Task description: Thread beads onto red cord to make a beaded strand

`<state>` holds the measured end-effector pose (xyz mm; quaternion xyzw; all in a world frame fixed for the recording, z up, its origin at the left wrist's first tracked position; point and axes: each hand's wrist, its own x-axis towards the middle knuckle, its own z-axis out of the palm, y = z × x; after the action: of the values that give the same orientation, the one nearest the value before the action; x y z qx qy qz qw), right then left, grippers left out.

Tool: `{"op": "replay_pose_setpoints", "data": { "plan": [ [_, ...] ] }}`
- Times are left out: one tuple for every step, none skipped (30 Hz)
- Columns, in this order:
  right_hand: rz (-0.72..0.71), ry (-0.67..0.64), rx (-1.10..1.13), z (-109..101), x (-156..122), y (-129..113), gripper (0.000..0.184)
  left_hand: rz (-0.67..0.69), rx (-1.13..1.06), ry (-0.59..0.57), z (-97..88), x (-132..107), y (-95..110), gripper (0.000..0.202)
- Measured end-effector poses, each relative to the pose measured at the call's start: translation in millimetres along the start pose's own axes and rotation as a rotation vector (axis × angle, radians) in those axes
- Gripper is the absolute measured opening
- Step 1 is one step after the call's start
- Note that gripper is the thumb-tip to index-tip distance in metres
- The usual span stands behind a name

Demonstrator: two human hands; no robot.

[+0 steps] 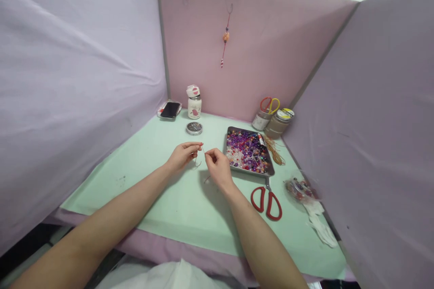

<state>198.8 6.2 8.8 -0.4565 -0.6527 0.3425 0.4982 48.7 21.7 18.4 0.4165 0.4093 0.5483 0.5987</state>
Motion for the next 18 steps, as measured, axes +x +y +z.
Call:
{"op": "replay_pose_setpoints", "data": {
  "plan": [
    [-0.005, -0.004, 0.003, -0.3, -0.2, -1.1, 0.015, -0.015, -0.024, -0.001, -1.5, 0.8, 0.6, 0.029],
    [-0.009, -0.006, 0.005, -0.6, -0.2, -1.8, 0.014, -0.030, -0.050, -0.005, -3.0, 1.6, 1.0, 0.029],
    [-0.011, -0.008, 0.005, -0.9, -0.1, -2.2, 0.014, -0.045, -0.077, -0.014, -4.3, 2.2, 1.4, 0.028],
    [-0.011, -0.010, 0.001, -1.2, 0.1, -2.4, 0.014, -0.061, -0.103, -0.027, -5.4, 2.7, 1.8, 0.028],
    [-0.010, -0.010, -0.004, -1.5, 0.3, -2.3, 0.013, -0.078, -0.127, -0.042, -6.1, 3.0, 2.3, 0.027],
    [-0.008, -0.010, -0.008, -1.8, 0.4, -2.1, 0.012, -0.097, -0.146, -0.057, -6.4, 2.9, 2.9, 0.026],
    [-0.004, -0.009, -0.011, -2.0, 0.4, -1.9, 0.012, -0.114, -0.162, -0.069, -6.4, 2.7, 3.6, 0.026],
    [-0.001, -0.008, -0.012, -2.1, 0.3, -1.6, 0.011, -0.127, -0.171, -0.080, -6.2, 2.2, 4.5, 0.025],
    [0.002, -0.006, -0.011, -2.2, 0.2, -1.4, 0.011, -0.135, -0.172, -0.086, -5.9, 1.7, 5.4, 0.025],
    [0.003, -0.006, -0.008, -2.2, 0.0, -1.2, 0.011, -0.138, -0.166, -0.086, -5.5, 1.1, 6.3, 0.025],
    [0.004, -0.008, -0.004, -2.2, -0.3, -1.0, 0.011, -0.135, -0.155, -0.081, -5.3, 0.6, 7.2, 0.025],
    [0.004, -0.011, -0.001, -2.2, -0.4, -0.8, 0.011, -0.130, -0.140, -0.074, -5.1, 0.2, 7.9, 0.025],
    [0.005, -0.013, 0.004, -2.2, -0.5, -0.6, 0.011, -0.126, -0.123, -0.068, -5.0, -0.2, 8.4, 0.025],
    [0.006, -0.013, 0.009, -2.3, -0.5, -0.4, 0.011, -0.126, -0.104, -0.066, -4.9, -0.6, 8.8, 0.025],
    [0.007, -0.010, 0.014, -2.5, -0.4, -0.4, 0.011, -0.129, -0.082, -0.069, -4.7, -1.2, 9.0, 0.025],
    [0.005, -0.003, 0.017, -2.8, -0.2, -0.6, 0.012, -0.137, -0.057, -0.085, -4.4, -1.8, 9.0, 0.025],
    [-0.004, 0.007, 0.017, -3.2, 0.0, -1.0, 0.014, -0.148, -0.033, -0.114, -3.9, -2.6, 8.9, 0.025],
    [-0.018, 0.019, 0.011, -3.7, 0.2, -1.7, 0.017, -0.156, -0.015, -0.150, -3.3, -3.5, 8.6, 0.025]
  ]
}}
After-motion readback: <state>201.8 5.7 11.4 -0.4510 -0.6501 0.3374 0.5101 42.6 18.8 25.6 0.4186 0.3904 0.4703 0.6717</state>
